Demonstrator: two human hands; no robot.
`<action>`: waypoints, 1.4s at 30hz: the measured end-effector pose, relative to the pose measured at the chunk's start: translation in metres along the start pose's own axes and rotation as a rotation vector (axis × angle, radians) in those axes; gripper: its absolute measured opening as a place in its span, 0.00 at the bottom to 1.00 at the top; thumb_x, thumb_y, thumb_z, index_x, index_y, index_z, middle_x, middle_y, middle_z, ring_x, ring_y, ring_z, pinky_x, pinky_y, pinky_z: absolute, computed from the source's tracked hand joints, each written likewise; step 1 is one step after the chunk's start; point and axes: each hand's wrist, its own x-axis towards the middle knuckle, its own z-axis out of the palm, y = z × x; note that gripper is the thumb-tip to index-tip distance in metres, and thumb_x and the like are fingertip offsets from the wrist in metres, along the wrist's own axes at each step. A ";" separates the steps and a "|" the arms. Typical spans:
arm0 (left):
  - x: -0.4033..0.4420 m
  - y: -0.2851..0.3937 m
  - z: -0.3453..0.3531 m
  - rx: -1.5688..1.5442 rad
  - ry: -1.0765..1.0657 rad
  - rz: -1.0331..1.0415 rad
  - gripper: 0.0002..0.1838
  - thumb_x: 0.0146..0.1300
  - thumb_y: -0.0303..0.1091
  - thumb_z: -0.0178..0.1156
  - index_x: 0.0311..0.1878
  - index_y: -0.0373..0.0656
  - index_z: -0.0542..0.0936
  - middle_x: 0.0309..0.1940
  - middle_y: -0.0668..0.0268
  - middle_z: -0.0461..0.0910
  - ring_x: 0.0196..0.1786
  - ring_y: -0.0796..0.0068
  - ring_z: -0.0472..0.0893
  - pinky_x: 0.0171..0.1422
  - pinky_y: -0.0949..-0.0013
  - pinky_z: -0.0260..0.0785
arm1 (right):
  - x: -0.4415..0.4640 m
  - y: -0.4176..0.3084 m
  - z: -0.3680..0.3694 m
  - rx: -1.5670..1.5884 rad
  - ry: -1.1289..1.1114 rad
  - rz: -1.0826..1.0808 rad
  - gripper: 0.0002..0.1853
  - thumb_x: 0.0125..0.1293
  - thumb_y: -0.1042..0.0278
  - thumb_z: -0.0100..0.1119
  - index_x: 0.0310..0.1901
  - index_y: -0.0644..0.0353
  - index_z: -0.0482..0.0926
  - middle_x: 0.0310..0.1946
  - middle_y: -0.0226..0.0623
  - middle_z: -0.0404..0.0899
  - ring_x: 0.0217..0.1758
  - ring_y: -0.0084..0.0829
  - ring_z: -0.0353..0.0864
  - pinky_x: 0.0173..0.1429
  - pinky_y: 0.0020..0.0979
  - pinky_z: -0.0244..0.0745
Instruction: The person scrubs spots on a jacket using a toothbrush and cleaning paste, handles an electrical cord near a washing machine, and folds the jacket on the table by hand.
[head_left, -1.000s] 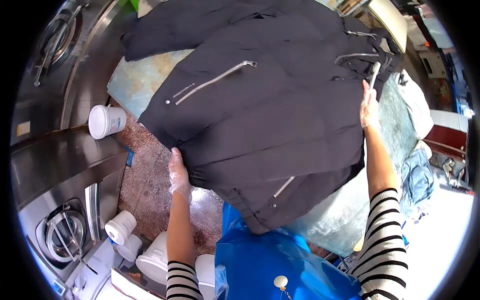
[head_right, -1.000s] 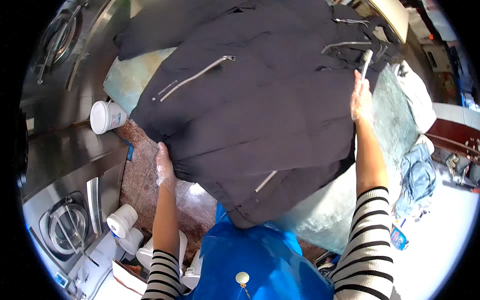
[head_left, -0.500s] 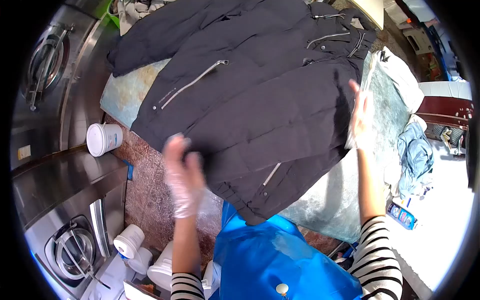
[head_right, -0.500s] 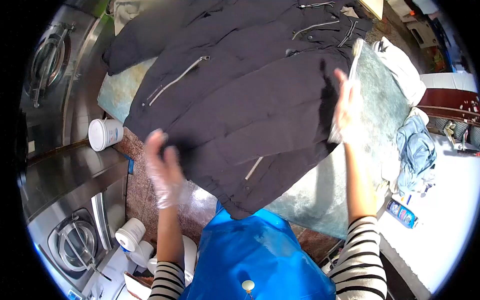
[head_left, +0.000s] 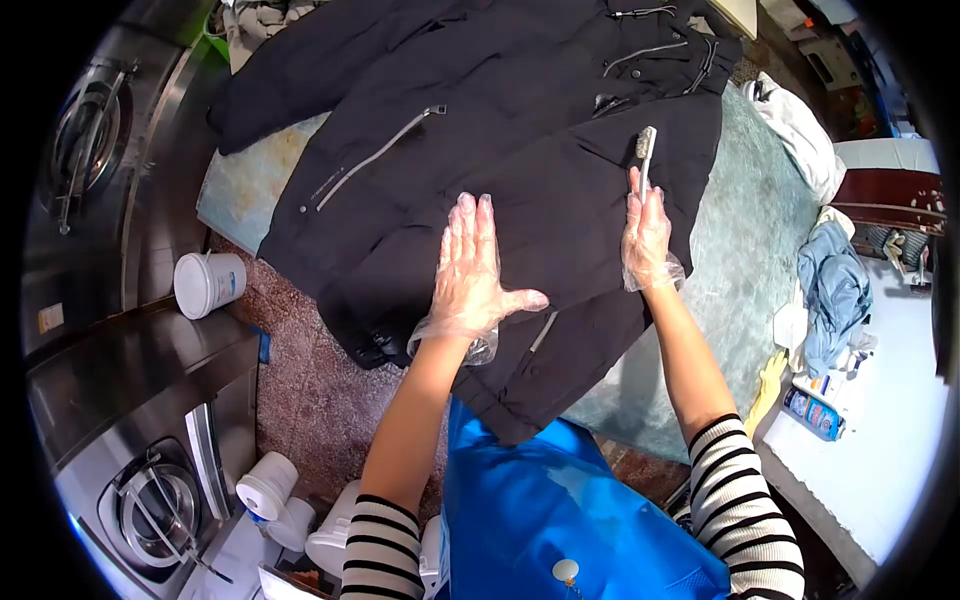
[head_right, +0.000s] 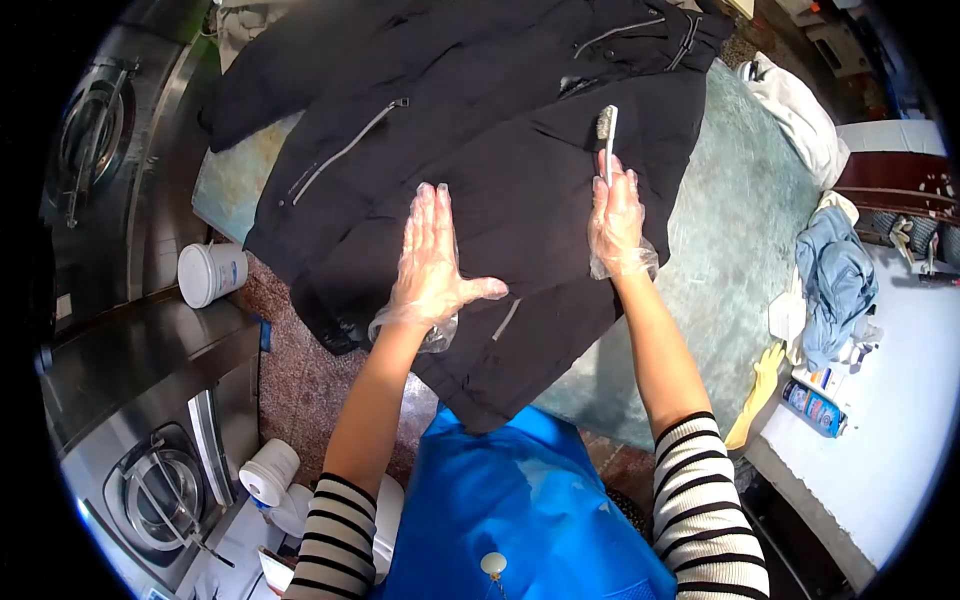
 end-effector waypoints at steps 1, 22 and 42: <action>0.000 0.000 0.000 0.003 -0.002 -0.004 0.76 0.36 0.64 0.76 0.77 0.34 0.38 0.78 0.42 0.35 0.81 0.47 0.38 0.82 0.52 0.34 | 0.001 -0.002 -0.002 0.026 -0.049 0.066 0.17 0.75 0.68 0.45 0.61 0.62 0.69 0.56 0.45 0.79 0.52 0.53 0.79 0.63 0.47 0.70; 0.001 -0.011 0.014 0.200 0.033 0.139 0.78 0.36 0.73 0.71 0.76 0.30 0.37 0.77 0.41 0.37 0.81 0.48 0.36 0.82 0.53 0.29 | -0.189 0.189 -0.365 -0.562 -0.127 1.002 0.15 0.67 0.59 0.50 0.49 0.52 0.83 0.42 0.51 0.82 0.46 0.53 0.81 0.50 0.46 0.76; -0.001 -0.008 0.013 0.215 0.037 0.186 0.74 0.42 0.71 0.70 0.76 0.30 0.39 0.77 0.38 0.39 0.80 0.44 0.38 0.82 0.51 0.32 | -0.173 0.186 -0.432 -0.671 -0.435 0.987 0.13 0.59 0.61 0.59 0.42 0.53 0.87 0.42 0.49 0.84 0.47 0.49 0.83 0.54 0.42 0.76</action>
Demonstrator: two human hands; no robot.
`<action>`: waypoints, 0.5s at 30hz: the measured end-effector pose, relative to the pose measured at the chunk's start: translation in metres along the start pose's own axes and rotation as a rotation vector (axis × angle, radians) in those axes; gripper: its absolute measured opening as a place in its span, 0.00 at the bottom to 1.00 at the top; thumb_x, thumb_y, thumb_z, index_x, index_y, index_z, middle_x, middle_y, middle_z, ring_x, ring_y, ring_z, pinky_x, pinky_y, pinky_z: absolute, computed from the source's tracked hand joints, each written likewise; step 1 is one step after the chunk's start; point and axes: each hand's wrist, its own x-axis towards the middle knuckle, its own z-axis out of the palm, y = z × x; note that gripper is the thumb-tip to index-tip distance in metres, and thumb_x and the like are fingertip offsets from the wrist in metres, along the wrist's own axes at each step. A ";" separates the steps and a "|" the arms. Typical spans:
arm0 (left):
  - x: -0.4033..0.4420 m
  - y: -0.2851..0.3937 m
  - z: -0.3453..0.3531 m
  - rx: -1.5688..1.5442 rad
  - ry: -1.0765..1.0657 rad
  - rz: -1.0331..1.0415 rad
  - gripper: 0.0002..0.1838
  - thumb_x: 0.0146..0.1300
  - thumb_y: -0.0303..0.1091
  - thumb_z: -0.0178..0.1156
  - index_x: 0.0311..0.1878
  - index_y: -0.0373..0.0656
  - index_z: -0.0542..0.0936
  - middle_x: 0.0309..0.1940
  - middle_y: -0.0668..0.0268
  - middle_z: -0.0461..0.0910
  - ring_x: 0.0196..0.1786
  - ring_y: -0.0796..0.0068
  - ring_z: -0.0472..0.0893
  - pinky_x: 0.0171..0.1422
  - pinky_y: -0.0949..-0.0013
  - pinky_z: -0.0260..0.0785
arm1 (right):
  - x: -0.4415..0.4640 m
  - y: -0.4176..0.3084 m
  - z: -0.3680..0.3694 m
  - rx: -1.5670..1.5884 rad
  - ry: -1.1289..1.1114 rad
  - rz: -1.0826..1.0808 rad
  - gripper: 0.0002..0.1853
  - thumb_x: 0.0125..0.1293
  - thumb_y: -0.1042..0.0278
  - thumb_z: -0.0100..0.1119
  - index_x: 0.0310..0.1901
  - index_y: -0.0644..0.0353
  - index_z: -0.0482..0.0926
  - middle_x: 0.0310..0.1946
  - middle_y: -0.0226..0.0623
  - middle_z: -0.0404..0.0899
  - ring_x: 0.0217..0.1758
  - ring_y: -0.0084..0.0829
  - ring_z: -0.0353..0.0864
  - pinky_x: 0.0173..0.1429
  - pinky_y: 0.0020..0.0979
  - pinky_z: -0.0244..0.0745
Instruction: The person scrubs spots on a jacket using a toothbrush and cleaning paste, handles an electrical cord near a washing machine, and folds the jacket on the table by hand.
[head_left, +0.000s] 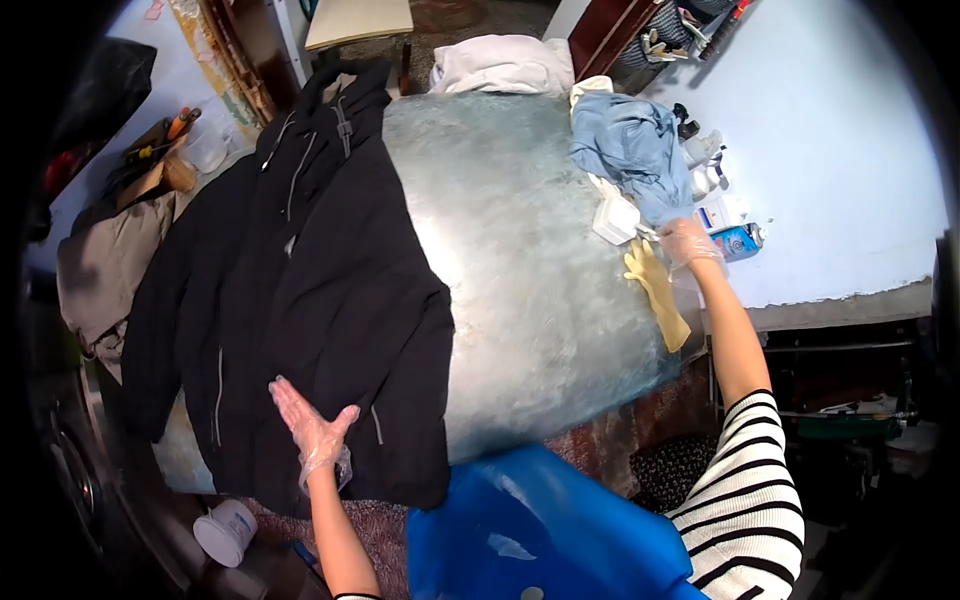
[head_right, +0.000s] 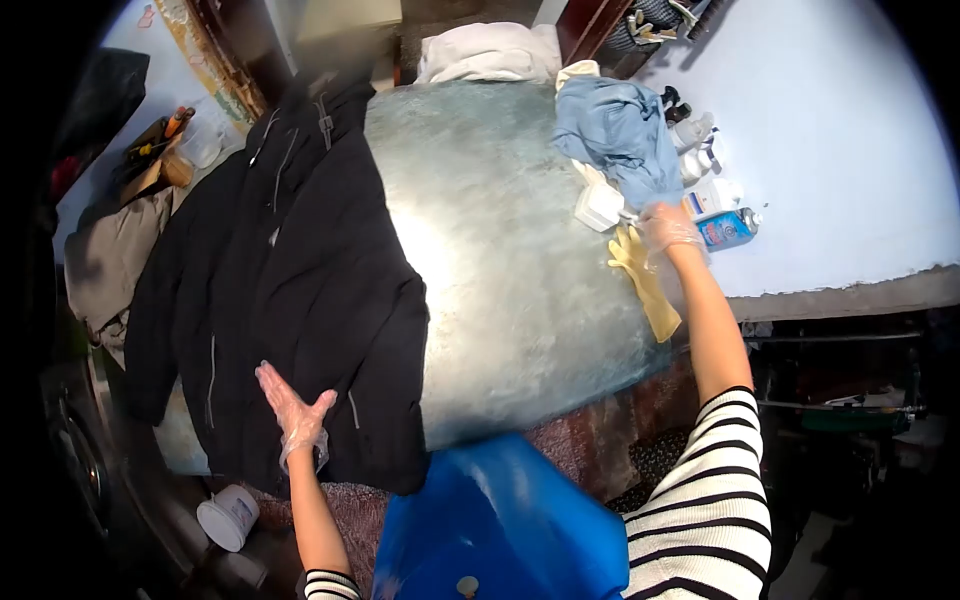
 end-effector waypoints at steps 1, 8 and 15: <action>0.000 -0.002 0.003 0.004 0.010 0.020 0.73 0.42 0.71 0.69 0.76 0.30 0.40 0.76 0.38 0.40 0.80 0.43 0.39 0.82 0.51 0.33 | 0.002 0.013 0.005 -0.023 -0.005 -0.062 0.12 0.59 0.61 0.59 0.42 0.53 0.87 0.42 0.49 0.84 0.47 0.49 0.83 0.54 0.42 0.76; 0.000 -0.004 -0.002 0.002 0.027 0.037 0.75 0.40 0.71 0.70 0.76 0.30 0.39 0.76 0.35 0.39 0.79 0.40 0.40 0.81 0.49 0.35 | -0.071 -0.028 0.008 0.466 0.208 -0.102 0.17 0.70 0.63 0.56 0.54 0.62 0.80 0.49 0.44 0.84 0.51 0.34 0.82 0.57 0.33 0.74; 0.002 -0.001 -0.006 -0.074 -0.119 -0.117 0.81 0.34 0.67 0.76 0.77 0.36 0.31 0.77 0.39 0.32 0.80 0.44 0.34 0.82 0.51 0.32 | -0.208 -0.251 0.074 0.966 0.089 -0.391 0.17 0.72 0.69 0.57 0.60 0.59 0.79 0.55 0.40 0.81 0.58 0.28 0.79 0.64 0.29 0.72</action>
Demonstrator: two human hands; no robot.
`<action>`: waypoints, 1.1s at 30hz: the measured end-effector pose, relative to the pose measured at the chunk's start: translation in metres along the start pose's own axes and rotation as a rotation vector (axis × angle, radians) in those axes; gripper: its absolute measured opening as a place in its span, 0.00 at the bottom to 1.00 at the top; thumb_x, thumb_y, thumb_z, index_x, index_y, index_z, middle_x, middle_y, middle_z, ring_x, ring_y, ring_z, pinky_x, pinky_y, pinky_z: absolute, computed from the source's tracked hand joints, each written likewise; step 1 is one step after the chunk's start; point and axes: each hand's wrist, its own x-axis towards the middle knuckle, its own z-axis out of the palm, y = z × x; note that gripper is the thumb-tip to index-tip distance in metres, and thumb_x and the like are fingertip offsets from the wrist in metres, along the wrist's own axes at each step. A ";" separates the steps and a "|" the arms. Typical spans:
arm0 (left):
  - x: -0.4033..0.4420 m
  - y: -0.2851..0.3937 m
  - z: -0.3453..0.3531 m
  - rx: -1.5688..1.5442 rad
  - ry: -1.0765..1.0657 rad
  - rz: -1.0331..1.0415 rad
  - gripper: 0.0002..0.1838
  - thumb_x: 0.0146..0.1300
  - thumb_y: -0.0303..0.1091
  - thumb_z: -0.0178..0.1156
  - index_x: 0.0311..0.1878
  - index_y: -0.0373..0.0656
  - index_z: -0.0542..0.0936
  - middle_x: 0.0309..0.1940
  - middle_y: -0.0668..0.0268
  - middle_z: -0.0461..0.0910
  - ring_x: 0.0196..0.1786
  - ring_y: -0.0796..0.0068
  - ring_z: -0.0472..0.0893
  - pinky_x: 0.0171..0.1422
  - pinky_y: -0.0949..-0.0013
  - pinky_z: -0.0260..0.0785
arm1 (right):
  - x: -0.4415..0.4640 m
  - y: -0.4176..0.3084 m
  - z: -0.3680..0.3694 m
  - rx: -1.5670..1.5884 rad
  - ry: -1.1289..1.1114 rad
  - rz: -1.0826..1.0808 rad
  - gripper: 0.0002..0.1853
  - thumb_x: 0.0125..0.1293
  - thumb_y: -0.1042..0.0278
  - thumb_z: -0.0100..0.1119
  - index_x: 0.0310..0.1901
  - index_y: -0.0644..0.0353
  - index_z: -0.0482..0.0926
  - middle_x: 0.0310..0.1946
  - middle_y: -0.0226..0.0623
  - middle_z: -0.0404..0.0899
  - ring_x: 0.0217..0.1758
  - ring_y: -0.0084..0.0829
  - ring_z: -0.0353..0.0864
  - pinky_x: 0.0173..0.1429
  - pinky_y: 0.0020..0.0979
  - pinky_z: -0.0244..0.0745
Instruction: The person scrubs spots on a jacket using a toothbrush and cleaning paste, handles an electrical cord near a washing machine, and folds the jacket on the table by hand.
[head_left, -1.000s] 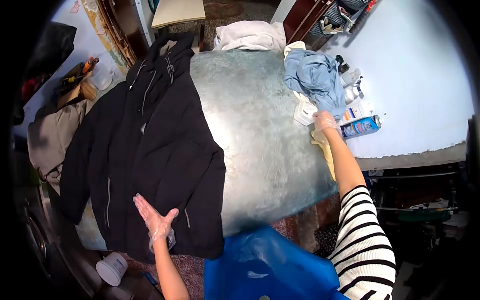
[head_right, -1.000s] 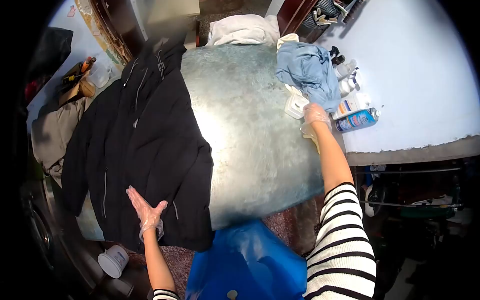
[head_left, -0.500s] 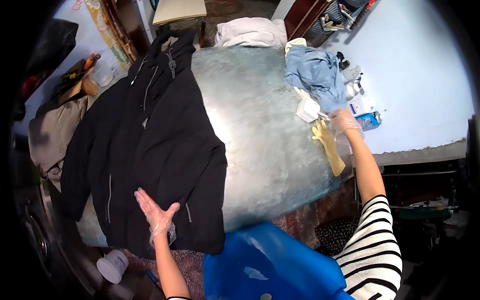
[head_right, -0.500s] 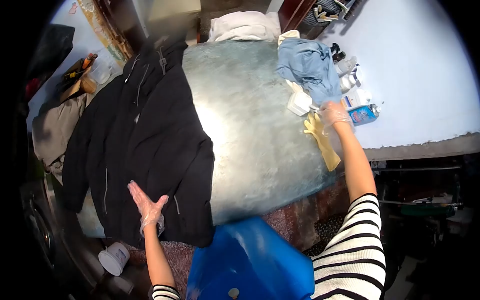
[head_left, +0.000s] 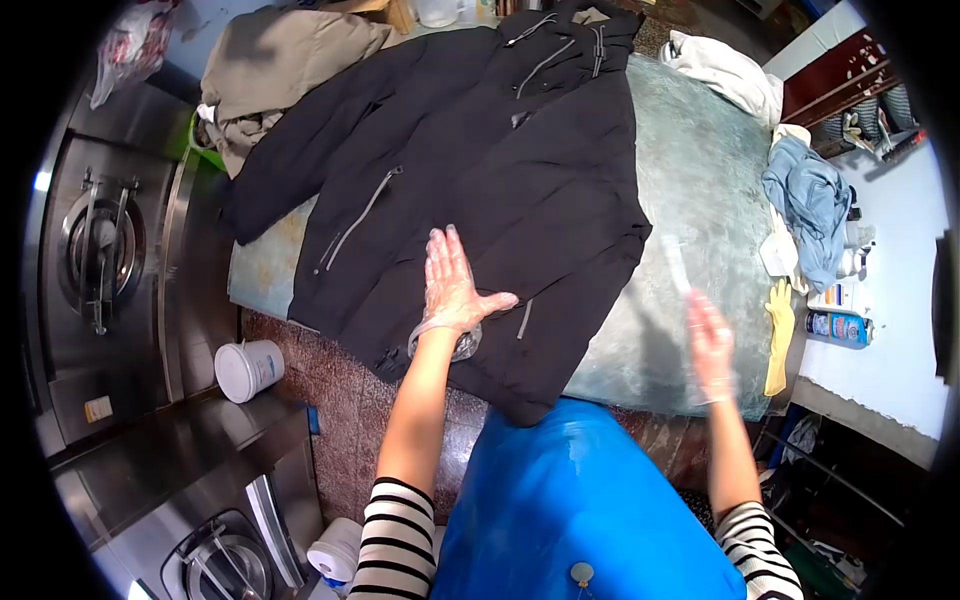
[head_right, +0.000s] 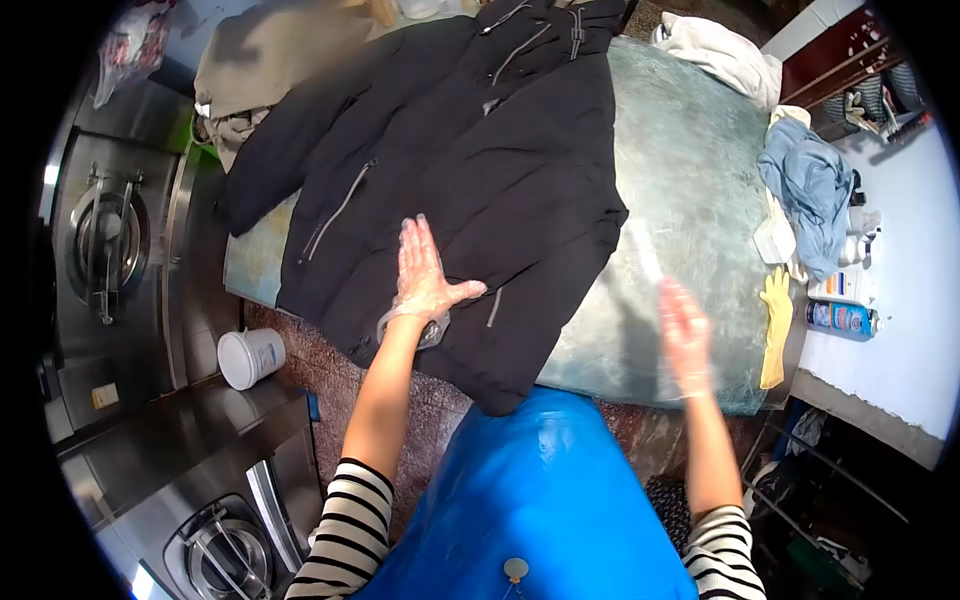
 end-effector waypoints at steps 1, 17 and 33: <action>0.000 0.000 0.001 0.013 -0.009 -0.006 0.81 0.34 0.67 0.76 0.77 0.36 0.30 0.77 0.39 0.31 0.80 0.44 0.34 0.82 0.51 0.32 | -0.009 -0.002 0.039 0.144 -0.036 -0.058 0.15 0.71 0.71 0.58 0.57 0.59 0.81 0.52 0.40 0.83 0.55 0.29 0.81 0.60 0.30 0.74; 0.001 0.003 -0.003 0.095 -0.047 -0.055 0.81 0.33 0.68 0.76 0.77 0.39 0.31 0.78 0.43 0.32 0.81 0.48 0.36 0.82 0.53 0.33 | 0.003 -0.053 0.186 -0.435 -0.052 -0.541 0.21 0.62 0.67 0.60 0.58 0.44 0.77 0.22 0.37 0.73 0.21 0.44 0.78 0.25 0.45 0.74; -0.001 0.002 -0.003 0.114 -0.045 -0.036 0.80 0.34 0.69 0.75 0.77 0.38 0.32 0.78 0.44 0.32 0.81 0.49 0.36 0.82 0.54 0.33 | -0.009 -0.053 0.163 -0.414 -0.107 -0.499 0.17 0.64 0.70 0.56 0.55 0.51 0.78 0.22 0.42 0.78 0.22 0.45 0.80 0.25 0.45 0.75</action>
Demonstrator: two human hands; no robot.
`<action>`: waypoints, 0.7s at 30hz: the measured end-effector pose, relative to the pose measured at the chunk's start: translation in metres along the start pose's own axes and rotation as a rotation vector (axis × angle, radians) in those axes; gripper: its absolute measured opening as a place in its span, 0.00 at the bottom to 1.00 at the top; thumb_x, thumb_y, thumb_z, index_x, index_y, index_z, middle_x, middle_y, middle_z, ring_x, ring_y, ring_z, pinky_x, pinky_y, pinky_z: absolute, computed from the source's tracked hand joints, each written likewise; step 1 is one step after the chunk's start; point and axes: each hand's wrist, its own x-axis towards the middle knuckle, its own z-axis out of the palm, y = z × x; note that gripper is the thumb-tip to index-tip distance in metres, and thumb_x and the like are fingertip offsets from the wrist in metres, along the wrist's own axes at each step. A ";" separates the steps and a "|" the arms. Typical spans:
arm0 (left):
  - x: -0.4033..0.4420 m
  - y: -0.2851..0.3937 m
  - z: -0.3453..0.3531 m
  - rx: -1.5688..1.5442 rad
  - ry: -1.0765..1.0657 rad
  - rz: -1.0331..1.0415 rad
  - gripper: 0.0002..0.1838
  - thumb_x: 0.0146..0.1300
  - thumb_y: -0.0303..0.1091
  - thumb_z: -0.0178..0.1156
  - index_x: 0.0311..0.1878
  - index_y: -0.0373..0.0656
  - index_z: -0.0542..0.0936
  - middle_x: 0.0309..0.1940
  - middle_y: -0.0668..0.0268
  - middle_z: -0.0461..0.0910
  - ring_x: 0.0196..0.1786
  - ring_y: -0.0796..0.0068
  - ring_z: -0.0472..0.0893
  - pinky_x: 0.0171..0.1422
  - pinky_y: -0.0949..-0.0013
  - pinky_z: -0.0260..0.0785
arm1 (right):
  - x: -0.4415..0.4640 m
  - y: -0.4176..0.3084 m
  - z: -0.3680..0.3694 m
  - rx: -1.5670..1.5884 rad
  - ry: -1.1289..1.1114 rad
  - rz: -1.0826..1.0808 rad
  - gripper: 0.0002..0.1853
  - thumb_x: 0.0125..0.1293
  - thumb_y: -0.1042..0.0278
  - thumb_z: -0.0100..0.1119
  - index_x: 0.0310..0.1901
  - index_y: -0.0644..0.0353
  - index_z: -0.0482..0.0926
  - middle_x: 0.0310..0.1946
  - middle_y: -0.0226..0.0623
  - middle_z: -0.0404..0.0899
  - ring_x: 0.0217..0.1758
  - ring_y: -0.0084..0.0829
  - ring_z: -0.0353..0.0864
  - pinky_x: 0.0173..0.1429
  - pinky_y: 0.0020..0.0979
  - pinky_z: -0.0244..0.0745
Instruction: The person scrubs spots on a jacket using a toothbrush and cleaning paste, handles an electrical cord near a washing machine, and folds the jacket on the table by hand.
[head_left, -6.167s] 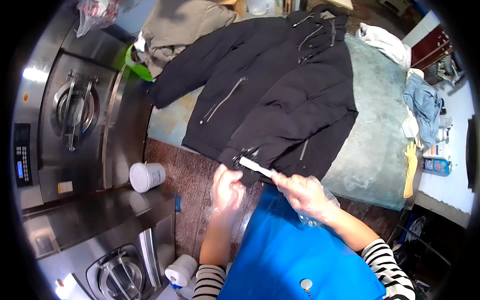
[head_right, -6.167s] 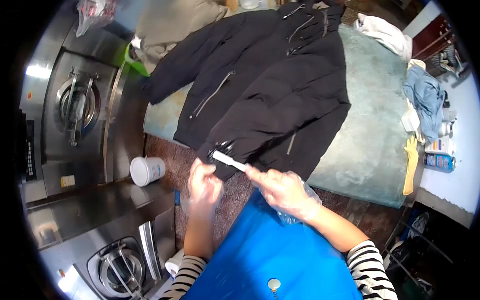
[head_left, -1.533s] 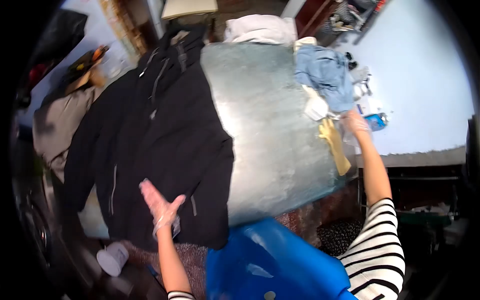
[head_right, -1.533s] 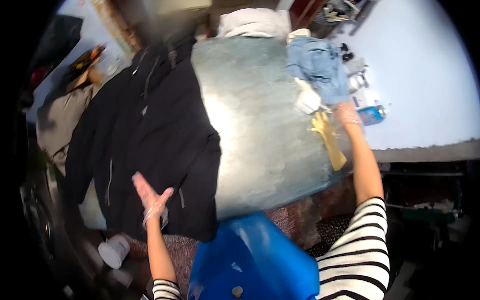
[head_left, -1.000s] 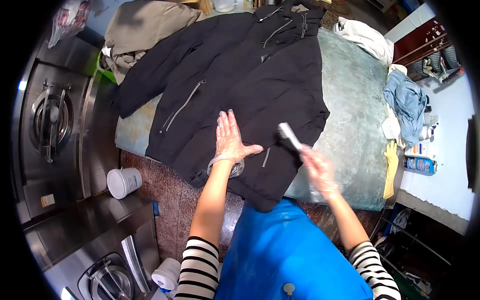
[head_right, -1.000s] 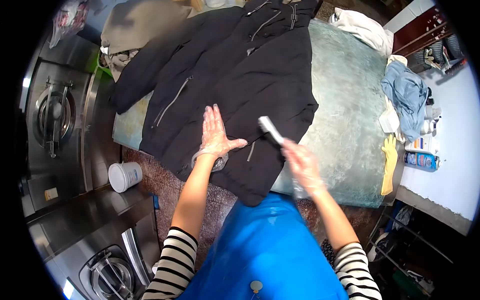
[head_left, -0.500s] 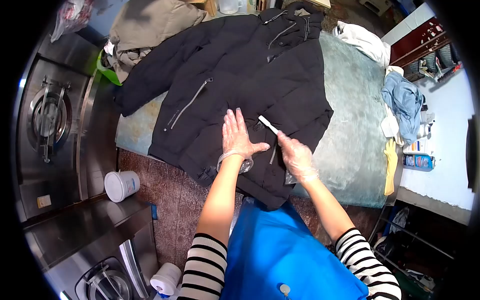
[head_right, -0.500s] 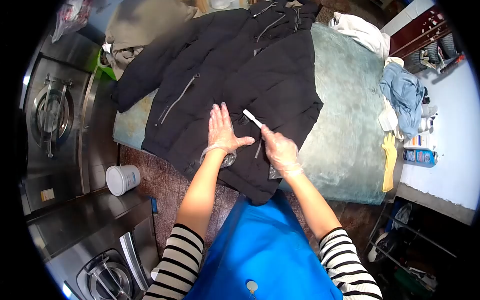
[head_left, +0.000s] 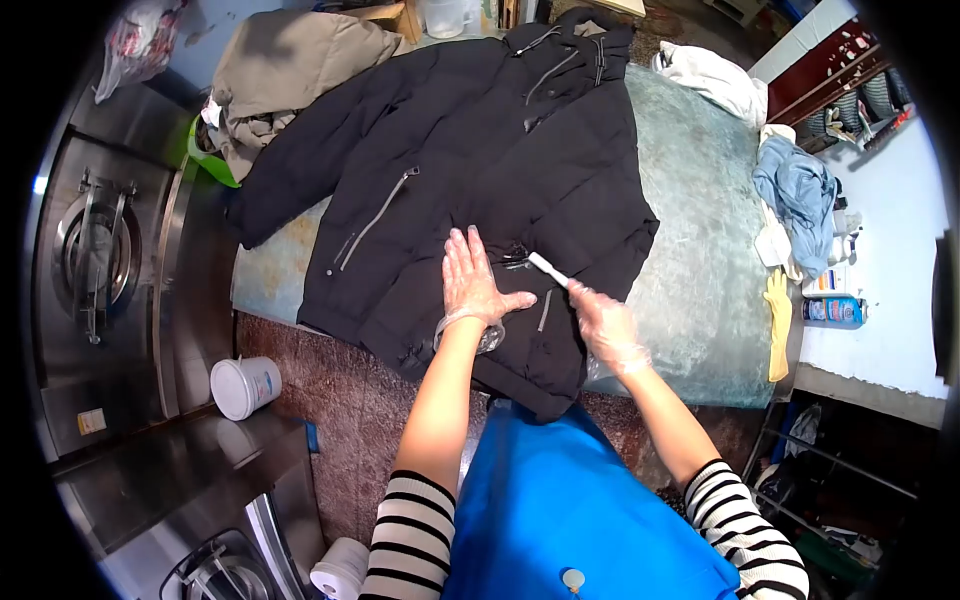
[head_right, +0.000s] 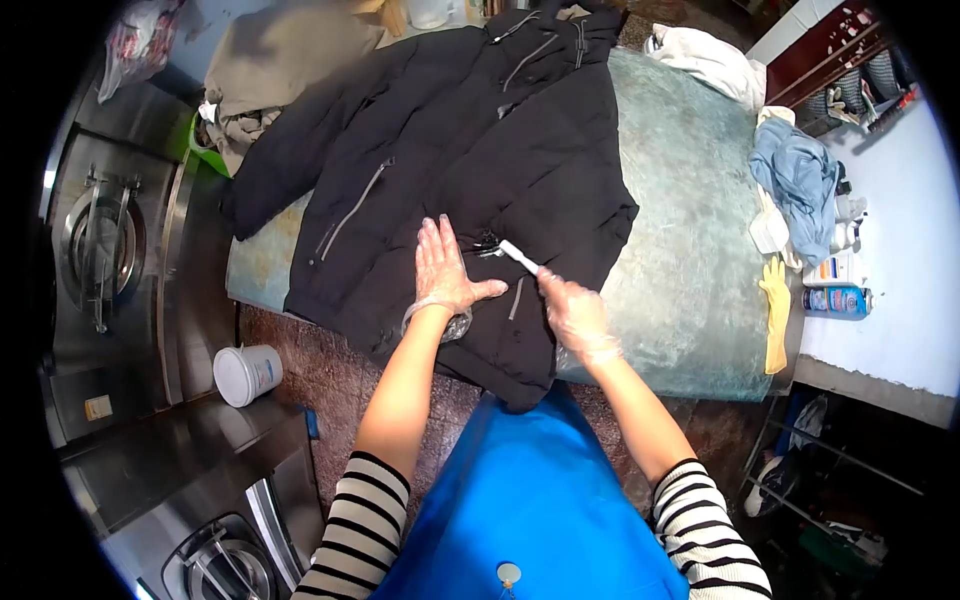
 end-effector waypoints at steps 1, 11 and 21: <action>0.001 0.000 -0.001 0.003 0.005 0.003 0.80 0.34 0.69 0.75 0.77 0.38 0.32 0.78 0.44 0.32 0.81 0.49 0.36 0.82 0.53 0.33 | 0.001 -0.003 -0.001 0.006 0.043 -0.005 0.17 0.64 0.70 0.56 0.55 0.51 0.78 0.23 0.42 0.78 0.23 0.45 0.80 0.26 0.45 0.75; 0.000 0.001 0.002 -0.003 0.004 -0.007 0.80 0.34 0.69 0.75 0.77 0.39 0.32 0.78 0.43 0.32 0.81 0.47 0.36 0.82 0.52 0.33 | 0.015 -0.025 0.011 -0.050 -0.174 -0.004 0.17 0.64 0.69 0.54 0.55 0.51 0.78 0.22 0.42 0.78 0.25 0.45 0.82 0.28 0.46 0.77; 0.001 -0.001 0.008 0.038 0.041 0.020 0.81 0.33 0.72 0.73 0.77 0.35 0.33 0.77 0.40 0.34 0.80 0.44 0.37 0.82 0.51 0.35 | 0.024 -0.014 0.001 -0.067 -0.169 -0.031 0.16 0.65 0.69 0.53 0.55 0.53 0.78 0.22 0.44 0.79 0.24 0.47 0.81 0.28 0.46 0.77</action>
